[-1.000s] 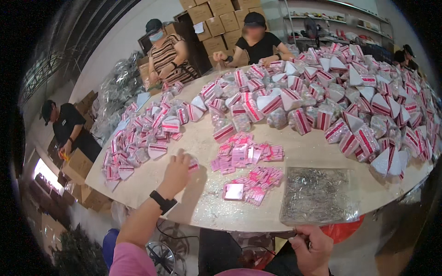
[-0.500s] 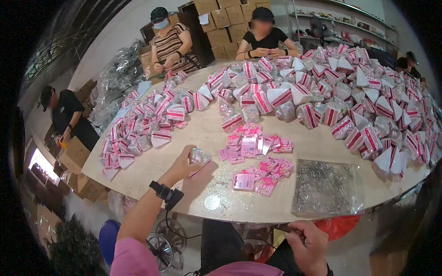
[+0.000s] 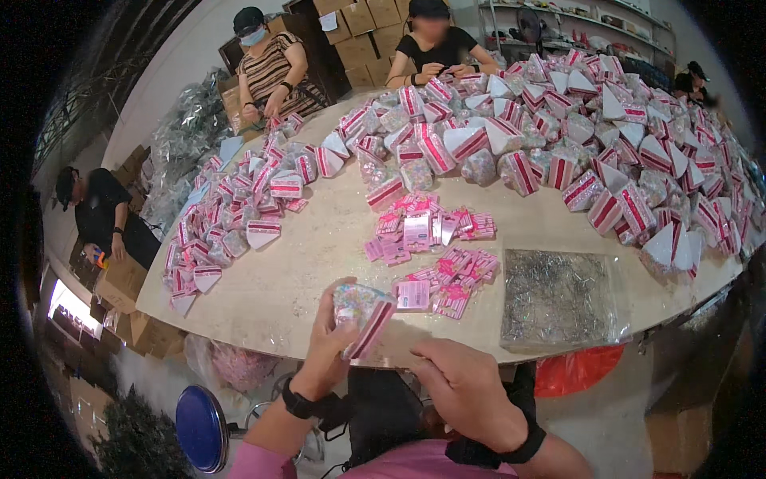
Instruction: Sorting and packaging foam triangular items into plastic bags at a communal workbench.
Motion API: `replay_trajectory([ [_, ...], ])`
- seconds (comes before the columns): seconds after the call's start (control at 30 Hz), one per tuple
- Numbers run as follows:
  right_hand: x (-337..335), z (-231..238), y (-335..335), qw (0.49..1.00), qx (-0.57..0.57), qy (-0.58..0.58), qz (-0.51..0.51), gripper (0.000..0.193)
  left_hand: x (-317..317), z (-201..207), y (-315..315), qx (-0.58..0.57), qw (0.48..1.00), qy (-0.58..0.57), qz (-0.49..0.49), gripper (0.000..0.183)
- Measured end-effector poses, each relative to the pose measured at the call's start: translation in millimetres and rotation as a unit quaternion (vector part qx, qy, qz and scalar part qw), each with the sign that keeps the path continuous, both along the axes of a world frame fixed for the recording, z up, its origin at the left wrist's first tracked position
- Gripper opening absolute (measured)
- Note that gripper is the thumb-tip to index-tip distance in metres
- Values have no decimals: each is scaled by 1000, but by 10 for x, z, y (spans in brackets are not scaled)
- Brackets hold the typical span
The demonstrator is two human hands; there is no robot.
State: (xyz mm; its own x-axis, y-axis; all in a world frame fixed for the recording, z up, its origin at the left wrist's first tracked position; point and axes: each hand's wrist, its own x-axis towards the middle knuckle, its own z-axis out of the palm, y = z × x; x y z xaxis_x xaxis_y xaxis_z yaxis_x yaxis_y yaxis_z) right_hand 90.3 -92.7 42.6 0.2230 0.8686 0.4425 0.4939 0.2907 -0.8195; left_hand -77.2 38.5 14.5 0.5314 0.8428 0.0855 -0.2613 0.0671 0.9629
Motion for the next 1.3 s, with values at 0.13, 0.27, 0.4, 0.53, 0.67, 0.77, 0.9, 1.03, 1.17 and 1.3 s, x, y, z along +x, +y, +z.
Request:
replay_trajectory([
  [0.13,-48,95,96,998,-26,42,33,16,85,-98,-207,-80,992,-82,-51,80],
  [0.27,-80,160,157,995,-33,71,66,16,118,-179,-259,-73,993,-84,-46,77],
  [0.4,-80,51,246,994,-24,62,84,16,121,-146,-302,-16,998,-65,-1,76],
  [0.53,-85,58,204,995,-26,63,71,15,133,-197,-312,59,994,-79,53,79],
  [0.67,-85,45,206,998,1,33,62,15,137,-197,-332,88,988,-83,91,84],
  [0.77,-98,40,209,998,25,3,55,15,138,-190,-352,65,990,-83,97,86],
  [0.9,-104,26,200,998,33,-13,48,14,154,-200,-379,93,986,-88,111,85],
  [1.03,-110,43,199,996,53,-53,42,13,162,-169,-415,126,981,-75,127,85],
  [1.17,-122,35,197,994,61,-81,34,12,169,-149,-443,138,979,-74,134,84],
  [1.3,-140,17,210,993,74,-83,26,11,162,-168,-443,148,977,-59,144,84],
])
